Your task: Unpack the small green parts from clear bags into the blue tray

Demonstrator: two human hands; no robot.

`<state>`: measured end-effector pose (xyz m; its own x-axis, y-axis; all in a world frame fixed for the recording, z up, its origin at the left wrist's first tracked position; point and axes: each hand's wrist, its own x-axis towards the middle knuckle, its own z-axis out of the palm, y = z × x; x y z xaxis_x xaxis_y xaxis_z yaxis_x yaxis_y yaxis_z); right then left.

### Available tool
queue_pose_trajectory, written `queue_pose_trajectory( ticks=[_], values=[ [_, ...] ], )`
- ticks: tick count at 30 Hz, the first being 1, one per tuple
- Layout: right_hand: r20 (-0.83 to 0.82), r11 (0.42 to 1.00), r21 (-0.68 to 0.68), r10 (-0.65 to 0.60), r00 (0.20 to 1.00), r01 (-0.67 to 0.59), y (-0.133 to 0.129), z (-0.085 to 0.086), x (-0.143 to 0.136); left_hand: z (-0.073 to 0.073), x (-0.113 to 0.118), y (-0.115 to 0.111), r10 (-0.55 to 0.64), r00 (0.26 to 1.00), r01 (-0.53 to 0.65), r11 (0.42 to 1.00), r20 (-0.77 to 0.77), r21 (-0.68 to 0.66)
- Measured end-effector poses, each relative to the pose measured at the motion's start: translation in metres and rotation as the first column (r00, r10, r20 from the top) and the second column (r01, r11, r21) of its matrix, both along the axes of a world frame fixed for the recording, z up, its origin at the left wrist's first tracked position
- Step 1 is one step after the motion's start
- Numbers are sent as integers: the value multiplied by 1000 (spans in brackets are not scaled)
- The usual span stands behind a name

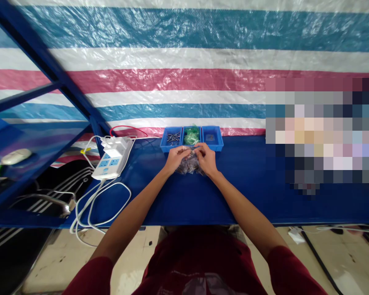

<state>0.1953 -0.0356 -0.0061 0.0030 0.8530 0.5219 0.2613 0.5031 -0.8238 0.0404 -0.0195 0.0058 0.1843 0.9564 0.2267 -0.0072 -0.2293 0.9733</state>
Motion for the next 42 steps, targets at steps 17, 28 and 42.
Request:
queue_pose_trajectory(
  ticks=[17, 28, 42],
  values=[
    [247, 964, 265, -66, 967, -2, 1, 0, 5, 5, -4, -2, -73, 992, 99, 955, 103, -281],
    [-591, 930, -343, -109, 799, -128, 17, 13, 16, 18, -42, 5, -8, 778, 97, 990, -629, 107],
    [-432, 890, -431, -63, 900, -145, 14, 6, 11, -3, -55, 20, -239, 806, 298, 954, -542, 23]
  ],
)
